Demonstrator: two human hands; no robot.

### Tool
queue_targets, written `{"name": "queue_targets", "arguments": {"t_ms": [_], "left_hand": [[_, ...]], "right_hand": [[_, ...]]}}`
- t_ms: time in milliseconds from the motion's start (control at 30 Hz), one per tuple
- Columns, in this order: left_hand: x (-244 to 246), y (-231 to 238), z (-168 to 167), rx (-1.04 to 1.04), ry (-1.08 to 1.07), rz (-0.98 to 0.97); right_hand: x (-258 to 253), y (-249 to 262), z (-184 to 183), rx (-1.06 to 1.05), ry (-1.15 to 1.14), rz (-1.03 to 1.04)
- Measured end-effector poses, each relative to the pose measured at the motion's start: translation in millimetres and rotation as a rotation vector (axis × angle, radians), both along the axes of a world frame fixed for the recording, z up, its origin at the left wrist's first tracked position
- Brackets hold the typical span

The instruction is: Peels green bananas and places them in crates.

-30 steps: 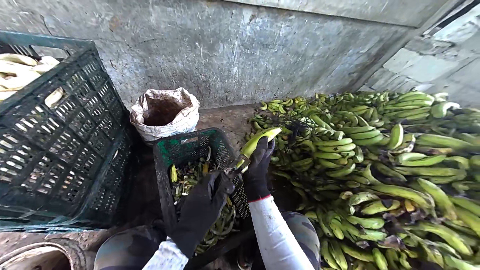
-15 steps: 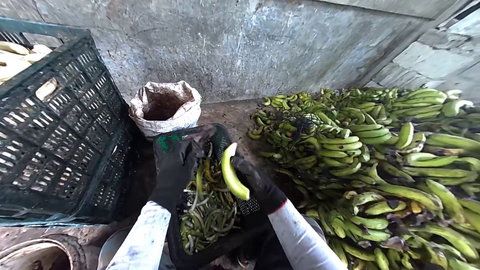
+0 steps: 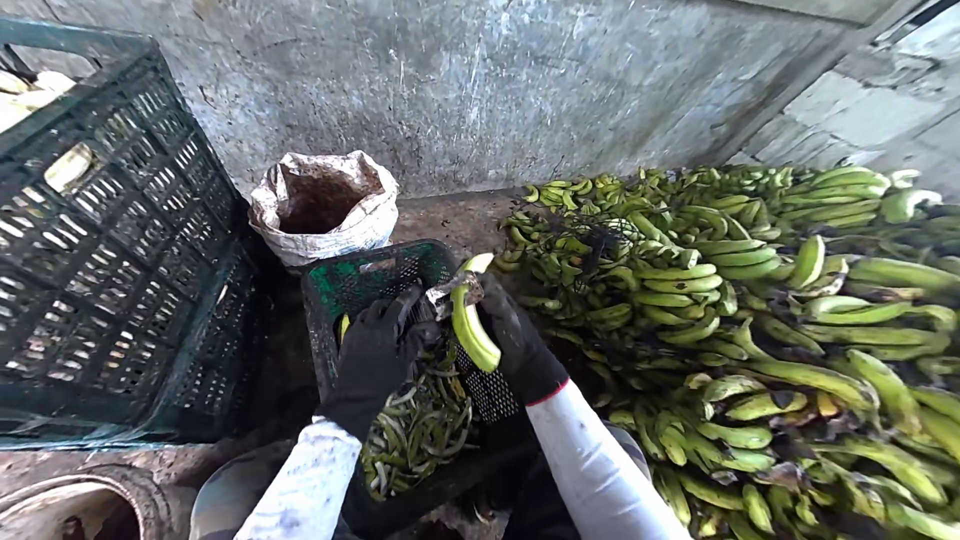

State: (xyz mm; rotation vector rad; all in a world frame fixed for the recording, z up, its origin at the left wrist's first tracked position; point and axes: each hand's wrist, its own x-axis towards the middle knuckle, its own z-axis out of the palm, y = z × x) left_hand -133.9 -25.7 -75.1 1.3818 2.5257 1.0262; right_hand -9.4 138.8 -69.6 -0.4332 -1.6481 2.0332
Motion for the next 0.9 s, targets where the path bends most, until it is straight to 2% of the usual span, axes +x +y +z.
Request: {"name": "queue_targets", "arguments": {"t_ms": [133, 200, 300, 367, 433, 500, 600, 733, 833, 900], "left_hand": [[-31.4, 3.8, -10.0, -0.106, -0.040, -0.067], [-34.5, 7.0, -6.0, -0.226, -0.090, -0.021], [-25.3, 10.6, -1.8, -0.232, -0.185, 0.029], [-13.2, 9.6, -4.0, -0.138, -0.206, -0.037], [3.5, 12.3, -10.1, -0.039, -0.166, -0.128], [20.6, 17.3, -15.9, 0.059, -0.076, -0.191], [35.5, 22.6, -24.9, 0.210, 0.089, -0.184], [38.7, 25.3, -33.3, 0.291, 0.241, -0.158], [40.4, 22.3, -23.6, 0.159, 0.163, -0.158], [38.6, 20.2, -13.4, 0.031, 0.005, -0.171]], "right_hand": [[25.8, -10.6, 12.2, 0.215, -0.313, 0.451], [31.7, -13.7, 16.6, 0.277, -0.401, 0.531], [28.9, -8.0, -1.7, 0.048, -0.273, 0.297], [21.8, 2.0, -18.3, -0.255, -0.026, 0.175], [16.2, 11.5, -23.9, -0.527, 0.243, 0.172], [15.4, 17.6, -22.4, -0.661, 0.420, 0.109], [21.5, 24.6, -23.6, -0.715, 0.557, -0.022], [29.7, 30.9, -26.5, -0.761, 0.570, -0.158], [29.7, 28.2, -23.9, -0.712, 0.517, -0.153], [30.7, 25.0, -20.7, -0.642, 0.474, -0.022]]}}
